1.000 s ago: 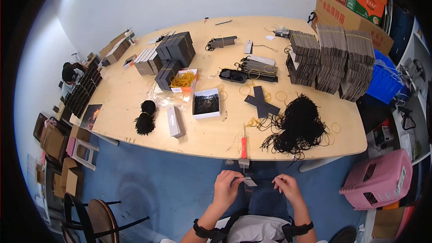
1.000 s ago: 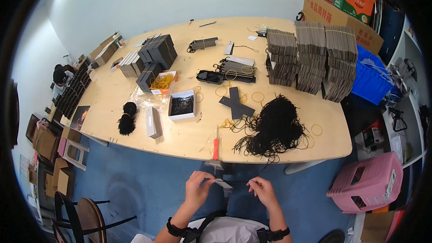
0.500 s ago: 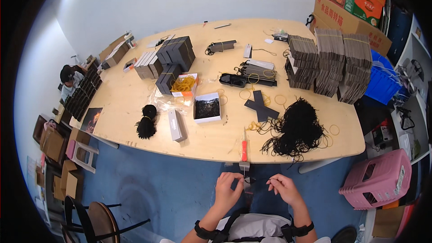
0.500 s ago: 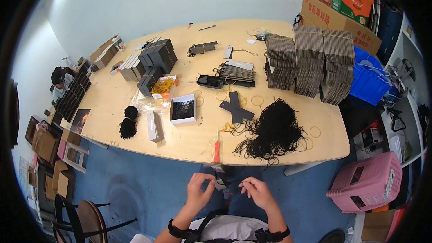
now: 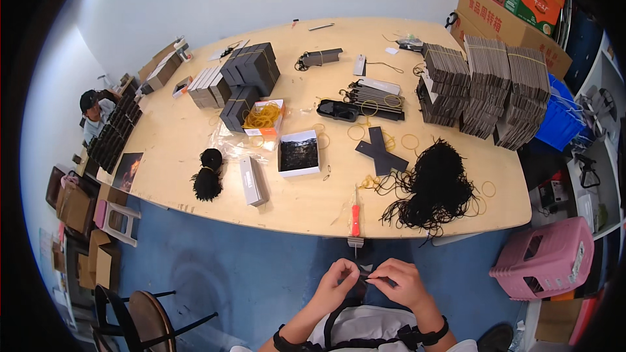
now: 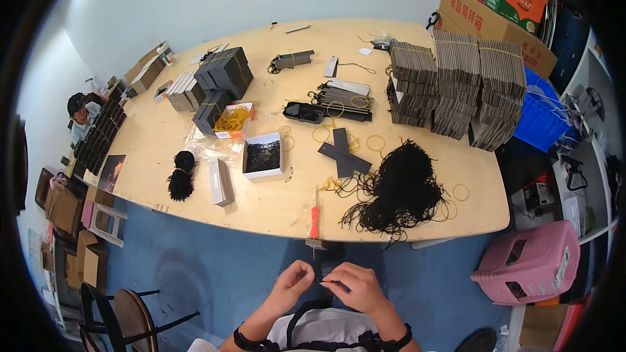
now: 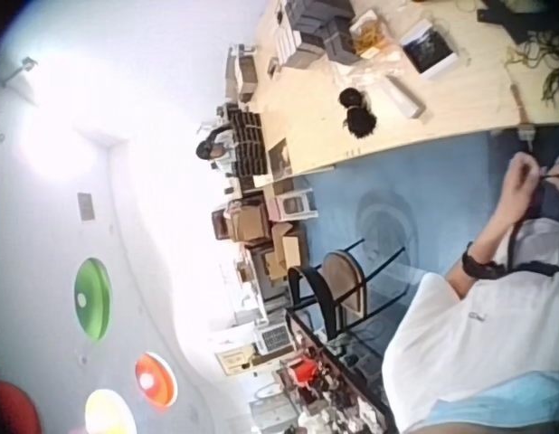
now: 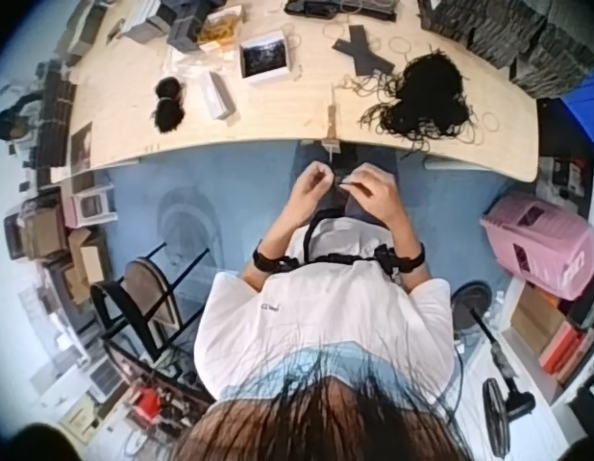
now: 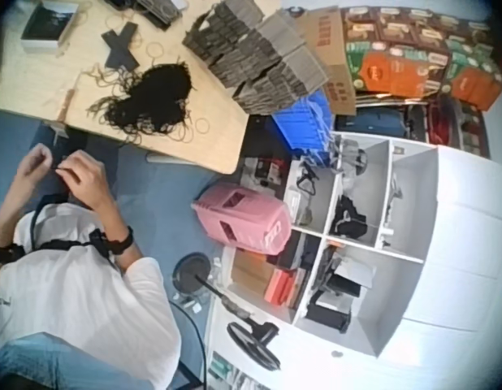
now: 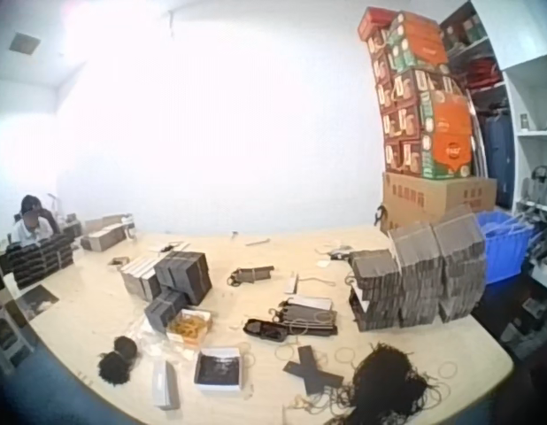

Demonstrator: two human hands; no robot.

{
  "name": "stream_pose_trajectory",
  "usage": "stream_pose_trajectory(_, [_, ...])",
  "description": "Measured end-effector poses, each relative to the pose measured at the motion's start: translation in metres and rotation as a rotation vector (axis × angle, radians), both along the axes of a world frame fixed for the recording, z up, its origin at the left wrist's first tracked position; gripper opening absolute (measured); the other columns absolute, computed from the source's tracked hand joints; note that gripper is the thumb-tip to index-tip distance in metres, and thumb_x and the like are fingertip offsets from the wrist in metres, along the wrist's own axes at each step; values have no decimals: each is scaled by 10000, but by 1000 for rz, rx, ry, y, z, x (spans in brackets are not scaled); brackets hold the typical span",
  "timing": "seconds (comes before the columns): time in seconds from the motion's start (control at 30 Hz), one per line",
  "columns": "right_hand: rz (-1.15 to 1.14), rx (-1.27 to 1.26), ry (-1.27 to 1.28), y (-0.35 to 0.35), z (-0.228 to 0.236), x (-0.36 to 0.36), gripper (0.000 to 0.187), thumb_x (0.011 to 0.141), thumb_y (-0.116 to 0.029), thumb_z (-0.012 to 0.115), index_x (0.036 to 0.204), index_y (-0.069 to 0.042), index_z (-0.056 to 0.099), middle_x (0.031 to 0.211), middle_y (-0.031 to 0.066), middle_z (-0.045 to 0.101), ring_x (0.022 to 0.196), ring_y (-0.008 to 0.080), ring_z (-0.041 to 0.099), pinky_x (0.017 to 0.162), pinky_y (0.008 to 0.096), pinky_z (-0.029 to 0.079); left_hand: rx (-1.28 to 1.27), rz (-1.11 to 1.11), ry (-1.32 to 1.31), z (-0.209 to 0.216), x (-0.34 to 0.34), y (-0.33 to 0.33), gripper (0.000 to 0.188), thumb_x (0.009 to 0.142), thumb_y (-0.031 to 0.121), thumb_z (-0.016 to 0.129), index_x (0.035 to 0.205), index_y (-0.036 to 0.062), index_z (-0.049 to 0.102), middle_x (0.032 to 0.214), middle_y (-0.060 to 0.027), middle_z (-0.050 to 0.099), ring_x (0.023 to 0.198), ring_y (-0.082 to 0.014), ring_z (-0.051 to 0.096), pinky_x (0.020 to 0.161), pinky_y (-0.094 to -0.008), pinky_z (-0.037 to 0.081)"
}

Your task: Assembling elastic loops onto small metal parts using a red assembly stand and grouping them for packaging.

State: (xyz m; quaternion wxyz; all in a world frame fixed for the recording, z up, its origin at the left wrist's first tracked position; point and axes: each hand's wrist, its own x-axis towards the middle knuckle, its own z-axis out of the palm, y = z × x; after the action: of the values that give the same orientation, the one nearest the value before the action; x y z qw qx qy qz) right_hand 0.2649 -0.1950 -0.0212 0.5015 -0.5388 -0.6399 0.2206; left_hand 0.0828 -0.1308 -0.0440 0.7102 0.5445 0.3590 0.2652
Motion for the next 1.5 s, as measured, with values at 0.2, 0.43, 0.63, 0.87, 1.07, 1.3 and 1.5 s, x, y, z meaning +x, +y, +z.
stream_pose_trajectory(0.2, [-5, -106, 195, 1, -6, 0, 173, 760, 61, 725, 893, -24, 653, 805, 62, 613, 623, 116, 568, 522, 226, 442, 30, -54, -66, 7, 5, 3, 38, 968, 77, 546, 995, 51, 547, 991, 10, 547, 905, -60, 487, 830, -225, 398])
stream_pose_trajectory(0.43, [-27, -95, 175, 0, -11, 2, 164, 764, 38, 719, 886, -26, 632, 819, 74, 622, 643, 160, 609, 531, 260, 470, 77, -57, -72, 16, 14, -4, 84, 951, 61, 575, 1018, 15, 554, 1035, -36, 554, 949, -95, 522, 888, -252, 415])
stream_pose_trajectory(0.63, [-118, -17, 150, 3, -16, 5, 250, 768, 2, 720, 1000, -43, 640, 973, 94, 629, 920, 212, 617, 801, 340, 496, 176, -37, -73, 32, 23, -1, 81, 871, 1, 667, 951, 7, 679, 937, -43, 574, 841, -114, 562, 762, -255, 476])
stream_pose_trajectory(0.87, [687, -490, 1113, -5, -30, 15, 461, 888, -39, 606, 1323, 1, 455, 1195, 71, 530, 1123, 149, 493, 942, 314, 406, 327, -16, 78, 71, 26, 13, 92, 795, 45, 758, 877, 85, 751, 740, 1, 580, 690, -81, 533, 613, -224, 433])
stream_pose_trajectory(1.07, [495, -439, 859, -8, -34, 16, 371, 886, -21, 617, 1247, -12, 531, 1076, 42, 519, 980, 122, 505, 898, 270, 398, 97, 104, -78, 74, 25, 36, 125, 800, -2, 742, 920, 17, 711, 817, -11, 606, 712, -76, 545, 656, -212, 440])
stream_pose_trajectory(1.3, [554, -546, 896, -4, -19, 12, 410, 873, -45, 663, 1256, -22, 519, 1082, 16, 521, 980, 104, 508, 913, 259, 413, 19, 183, -246, 70, 35, 52, 100, 823, -9, 718, 906, 18, 669, 843, -7, 625, 769, -68, 565, 728, -223, 455])
stream_pose_trajectory(1.5, [345, -465, 623, -3, -2, 20, 429, 851, -46, 685, 1259, -53, 552, 1064, 37, 542, 922, 110, 534, 829, 224, 426, 112, 349, -219, 69, 31, 78, 91, 831, 39, 724, 874, 45, 643, 776, 28, 589, 725, -58, 522, 680, -204, 410])
